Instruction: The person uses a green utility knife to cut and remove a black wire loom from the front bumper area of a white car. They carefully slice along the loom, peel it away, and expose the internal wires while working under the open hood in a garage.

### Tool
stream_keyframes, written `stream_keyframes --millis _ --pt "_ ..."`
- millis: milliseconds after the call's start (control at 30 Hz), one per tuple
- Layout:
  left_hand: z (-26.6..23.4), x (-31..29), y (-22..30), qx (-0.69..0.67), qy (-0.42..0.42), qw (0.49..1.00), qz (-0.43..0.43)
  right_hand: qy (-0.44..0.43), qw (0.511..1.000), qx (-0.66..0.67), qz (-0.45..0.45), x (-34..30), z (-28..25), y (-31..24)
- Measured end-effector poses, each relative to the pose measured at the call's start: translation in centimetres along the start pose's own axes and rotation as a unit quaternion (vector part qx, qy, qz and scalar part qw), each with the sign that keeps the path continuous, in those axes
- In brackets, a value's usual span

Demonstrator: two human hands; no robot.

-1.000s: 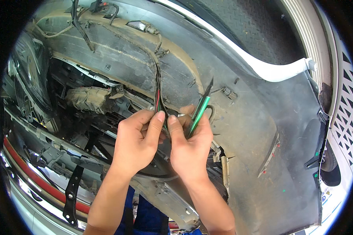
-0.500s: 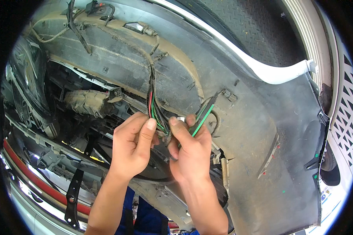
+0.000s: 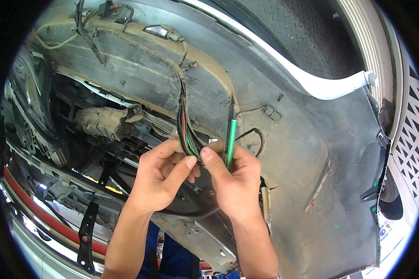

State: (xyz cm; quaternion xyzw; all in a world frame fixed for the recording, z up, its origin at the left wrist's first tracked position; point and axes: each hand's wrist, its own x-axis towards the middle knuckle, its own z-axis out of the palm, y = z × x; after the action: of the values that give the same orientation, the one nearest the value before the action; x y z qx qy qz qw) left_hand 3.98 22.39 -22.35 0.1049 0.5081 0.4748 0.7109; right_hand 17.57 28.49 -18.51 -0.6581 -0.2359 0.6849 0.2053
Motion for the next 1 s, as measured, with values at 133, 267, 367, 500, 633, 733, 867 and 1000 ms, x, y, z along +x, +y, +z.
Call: stream_keyframes --millis 133,267,367,500,633,733,867,1000 --pt "-0.6 -0.2 0.3 0.031 -0.013 0.999 -0.024 0.044 0.997 0.040 0.047 0.0 0.2 0.2" --pt "-1.4 -0.2 0.6 -0.026 -0.029 0.999 -0.026 0.029 0.983 0.129 0.129 0.9 0.5 -0.5" --pt "-0.7 0.0 0.5 -0.056 0.013 0.998 -0.016 -0.007 0.978 0.152 0.139 1.3 0.8 -0.9" --pt "1.1 0.0 0.8 -0.069 0.057 0.996 -0.006 0.051 0.990 0.114 0.058 0.3 1.4 -0.3" --pt "1.9 1.5 0.5 0.122 0.058 0.990 0.045 0.074 0.993 0.084 0.022 -0.5 1.3 -0.4" --pt "2.3 1.6 -0.1 0.094 0.035 0.995 0.025 0.101 0.991 0.079 0.024 -0.6 1.2 -1.1" --pt "2.1 0.8 -0.5 0.047 0.028 0.998 0.021 0.083 0.989 0.099 0.070 -0.1 1.3 -2.2" --pt "1.5 -0.7 -0.2 -0.103 0.016 0.995 0.009 0.047 0.987 0.097 0.120 -0.2 1.7 -2.8"
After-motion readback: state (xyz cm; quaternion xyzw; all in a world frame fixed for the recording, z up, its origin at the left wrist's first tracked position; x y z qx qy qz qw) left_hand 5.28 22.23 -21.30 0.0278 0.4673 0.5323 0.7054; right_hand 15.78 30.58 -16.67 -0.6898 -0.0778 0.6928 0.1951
